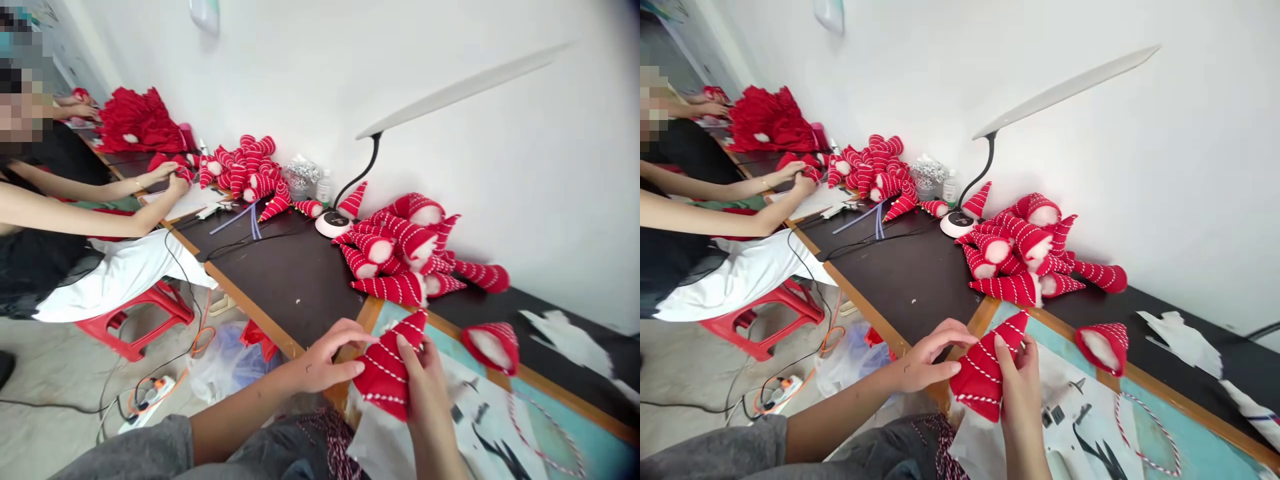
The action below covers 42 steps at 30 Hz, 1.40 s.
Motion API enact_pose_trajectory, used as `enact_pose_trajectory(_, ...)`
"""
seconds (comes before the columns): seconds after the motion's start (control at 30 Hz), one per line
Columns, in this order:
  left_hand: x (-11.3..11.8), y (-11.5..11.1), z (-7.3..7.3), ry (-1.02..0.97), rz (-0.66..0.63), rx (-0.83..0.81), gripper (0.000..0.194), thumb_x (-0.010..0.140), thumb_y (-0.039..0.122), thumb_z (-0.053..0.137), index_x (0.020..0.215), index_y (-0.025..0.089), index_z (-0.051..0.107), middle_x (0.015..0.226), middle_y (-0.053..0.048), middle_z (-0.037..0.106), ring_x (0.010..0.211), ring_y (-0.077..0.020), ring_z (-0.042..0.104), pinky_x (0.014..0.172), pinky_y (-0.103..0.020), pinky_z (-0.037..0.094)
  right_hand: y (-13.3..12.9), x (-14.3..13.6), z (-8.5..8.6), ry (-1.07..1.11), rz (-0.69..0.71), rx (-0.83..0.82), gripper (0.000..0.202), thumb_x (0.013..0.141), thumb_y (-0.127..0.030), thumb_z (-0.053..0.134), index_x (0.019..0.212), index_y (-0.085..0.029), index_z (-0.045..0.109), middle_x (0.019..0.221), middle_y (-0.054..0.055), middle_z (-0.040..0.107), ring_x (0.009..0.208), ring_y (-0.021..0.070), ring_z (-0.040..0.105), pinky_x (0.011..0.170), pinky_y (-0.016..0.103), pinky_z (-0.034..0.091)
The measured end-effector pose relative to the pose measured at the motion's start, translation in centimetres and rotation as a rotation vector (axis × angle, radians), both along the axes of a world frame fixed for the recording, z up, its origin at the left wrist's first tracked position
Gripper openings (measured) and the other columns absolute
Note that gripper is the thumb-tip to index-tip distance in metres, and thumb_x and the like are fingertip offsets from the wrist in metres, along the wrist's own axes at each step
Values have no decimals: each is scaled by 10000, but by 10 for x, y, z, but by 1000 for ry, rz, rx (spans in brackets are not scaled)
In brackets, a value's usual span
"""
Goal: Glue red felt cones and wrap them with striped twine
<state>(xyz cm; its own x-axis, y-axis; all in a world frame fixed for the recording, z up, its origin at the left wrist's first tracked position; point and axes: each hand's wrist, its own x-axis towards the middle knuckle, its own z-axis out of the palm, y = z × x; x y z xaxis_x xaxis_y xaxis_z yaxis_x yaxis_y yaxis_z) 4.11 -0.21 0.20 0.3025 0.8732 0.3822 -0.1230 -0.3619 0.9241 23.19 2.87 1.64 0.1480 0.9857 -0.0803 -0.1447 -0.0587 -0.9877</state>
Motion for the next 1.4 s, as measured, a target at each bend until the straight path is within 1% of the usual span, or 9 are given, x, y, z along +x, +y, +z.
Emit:
enact_pose_trajectory(0.2,-6,-2,34,316,23,217,353,1026,388,580,1299,233,741,1228,-131,590,1179,-266,597,1085,-414,449,-2,-15,8,-47,-43,-3,652,658,-573,885,1122,-244,567,1021,42,728,943,266,726,866,415,592)
enact_pose_trajectory(0.4,-4,-4,27,411,92,315,256,1032,285,573,1191,279,774,1123,-83,624,1078,-230,606,993,-363,486,1,-15,14,-32,-27,70,621,714,-543,820,1154,-247,498,1130,87,686,1021,273,695,973,459,557)
enact_pose_trajectory(0.57,1,7,28,361,220,341,267,1019,233,595,1243,285,731,1251,-75,629,1172,-229,612,1048,-356,486,-3,-15,14,27,48,115,577,753,-569,797,1132,-254,496,1129,79,671,1031,256,676,993,437,549)
enact_pose_trajectory(0.73,4,9,29,337,175,321,181,1014,242,605,1089,263,769,1149,-67,678,1086,-223,656,999,-352,522,-4,-12,13,20,51,134,593,758,-582,799,1145,-253,494,1174,91,675,1086,266,674,1018,437,544)
enact_pose_trajectory(0.87,5,11,19,158,177,176,161,1005,286,641,1118,259,752,1184,-74,652,1114,-219,638,1018,-340,521,-5,-11,13,103,62,105,604,749,-593,801,1145,-258,490,1183,87,682,1088,264,688,1010,431,556)
enact_pose_trajectory(0.97,9,17,12,-40,178,-103,289,964,425,703,1181,233,707,1262,-90,649,1200,-251,627,1045,-356,521,-6,-13,14,153,66,82,616,728,-593,819,1131,-260,491,1159,75,691,1063,254,695,1004,420,559)
enact_pose_trajectory(1.1,17,23,7,-153,-114,-577,609,874,627,743,1315,225,621,1284,-122,711,1155,-306,696,947,-394,579,0,-15,16,66,90,84,673,713,-600,839,1174,-255,492,1183,80,694,1075,256,693,1026,432,550)
enact_pose_trajectory(1.2,23,21,2,-209,-277,-686,671,800,590,822,1324,216,631,1255,-130,744,1182,-343,708,984,-445,586,4,-8,19,-89,122,99,673,776,-624,795,1235,-234,495,1251,103,676,1148,262,666,1096,458,504)
enact_pose_trajectory(1.4,23,20,-5,-297,-208,-827,525,772,650,782,1000,177,754,1048,-143,806,1177,-428,709,1029,-564,579,-31,19,36,-321,-118,377,365,1012,-512,561,1295,-281,539,1235,86,661,1166,244,638,1011,436,529)
